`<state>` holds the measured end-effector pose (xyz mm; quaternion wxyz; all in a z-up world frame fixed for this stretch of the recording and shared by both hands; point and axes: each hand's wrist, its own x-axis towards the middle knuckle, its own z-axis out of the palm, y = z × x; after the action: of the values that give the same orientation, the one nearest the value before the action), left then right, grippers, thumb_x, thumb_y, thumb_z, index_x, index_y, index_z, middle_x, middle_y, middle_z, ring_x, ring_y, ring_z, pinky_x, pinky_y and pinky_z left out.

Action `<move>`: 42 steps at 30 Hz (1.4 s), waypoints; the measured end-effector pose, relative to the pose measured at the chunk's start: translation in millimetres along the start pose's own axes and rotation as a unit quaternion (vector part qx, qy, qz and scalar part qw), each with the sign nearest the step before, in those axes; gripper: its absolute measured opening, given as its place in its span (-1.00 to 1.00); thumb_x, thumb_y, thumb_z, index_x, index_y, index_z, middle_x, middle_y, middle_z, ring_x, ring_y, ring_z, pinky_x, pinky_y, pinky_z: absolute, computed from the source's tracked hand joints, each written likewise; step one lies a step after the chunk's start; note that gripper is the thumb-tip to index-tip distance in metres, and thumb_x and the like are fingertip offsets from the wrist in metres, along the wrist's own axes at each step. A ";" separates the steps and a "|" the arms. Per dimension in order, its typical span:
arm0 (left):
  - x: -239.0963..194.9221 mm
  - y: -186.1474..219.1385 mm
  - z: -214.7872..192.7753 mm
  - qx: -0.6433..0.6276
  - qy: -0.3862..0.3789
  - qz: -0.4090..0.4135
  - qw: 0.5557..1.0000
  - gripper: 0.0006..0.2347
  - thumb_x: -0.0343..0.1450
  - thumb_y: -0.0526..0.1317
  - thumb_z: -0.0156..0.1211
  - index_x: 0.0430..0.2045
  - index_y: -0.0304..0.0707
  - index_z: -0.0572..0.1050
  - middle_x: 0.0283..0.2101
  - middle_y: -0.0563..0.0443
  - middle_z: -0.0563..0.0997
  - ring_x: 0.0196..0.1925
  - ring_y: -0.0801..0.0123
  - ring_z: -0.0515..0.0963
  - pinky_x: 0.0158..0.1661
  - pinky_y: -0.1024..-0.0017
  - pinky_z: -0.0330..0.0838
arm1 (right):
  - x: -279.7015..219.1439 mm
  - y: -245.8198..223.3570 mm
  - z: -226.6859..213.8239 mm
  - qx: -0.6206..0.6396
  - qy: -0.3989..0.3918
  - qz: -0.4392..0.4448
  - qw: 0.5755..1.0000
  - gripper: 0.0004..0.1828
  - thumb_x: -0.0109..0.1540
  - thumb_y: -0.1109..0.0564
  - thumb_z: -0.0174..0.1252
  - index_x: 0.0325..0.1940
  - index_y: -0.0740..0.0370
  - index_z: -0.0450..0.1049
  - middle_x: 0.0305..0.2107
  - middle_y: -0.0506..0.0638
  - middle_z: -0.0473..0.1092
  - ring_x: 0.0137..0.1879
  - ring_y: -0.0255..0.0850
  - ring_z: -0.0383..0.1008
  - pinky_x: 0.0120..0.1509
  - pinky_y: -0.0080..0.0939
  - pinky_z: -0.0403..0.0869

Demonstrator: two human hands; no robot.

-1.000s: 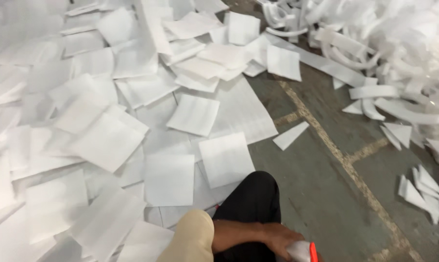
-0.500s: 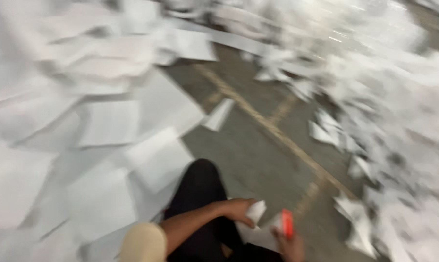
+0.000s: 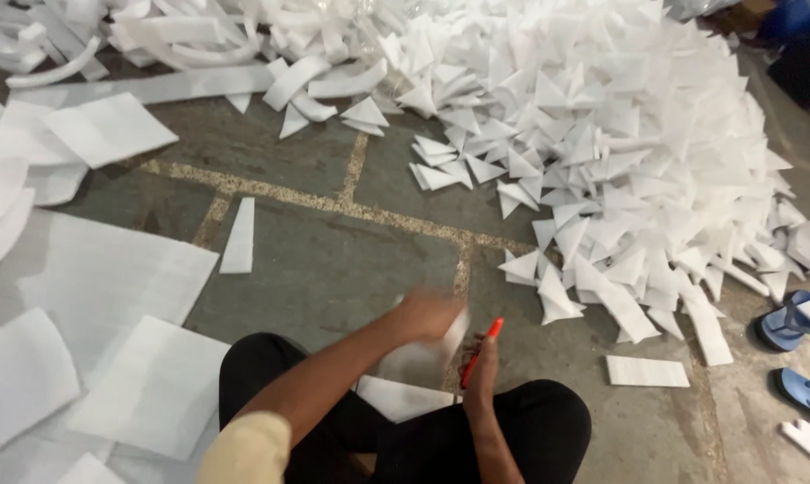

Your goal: The person sits on the floor and repeatedly cuts square white foam sheets into smaller pieces using a red utility knife. Cut pieces are tossed aside, forming a growing pile of offcuts.

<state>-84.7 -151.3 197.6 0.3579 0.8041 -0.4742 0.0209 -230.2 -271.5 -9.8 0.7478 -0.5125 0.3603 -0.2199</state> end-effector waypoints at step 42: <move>-220.7 -215.3 -159.8 -0.012 0.270 -0.354 0.895 -0.54 0.47 -0.21 0.15 0.28 -0.37 0.28 0.11 -0.37 0.56 0.13 -0.18 0.56 0.11 0.06 0.41 | -18.8 18.3 23.2 -0.340 -0.188 -0.120 0.913 -0.66 0.28 0.26 0.07 0.15 0.30 0.35 -0.27 0.10 0.41 -0.35 -0.30 0.35 -0.29 -0.28 0.37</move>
<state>10.3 172.1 114.3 0.4653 0.8780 -0.0436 0.1035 -225.3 -237.4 -15.8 0.5503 -0.8072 0.2013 -0.0719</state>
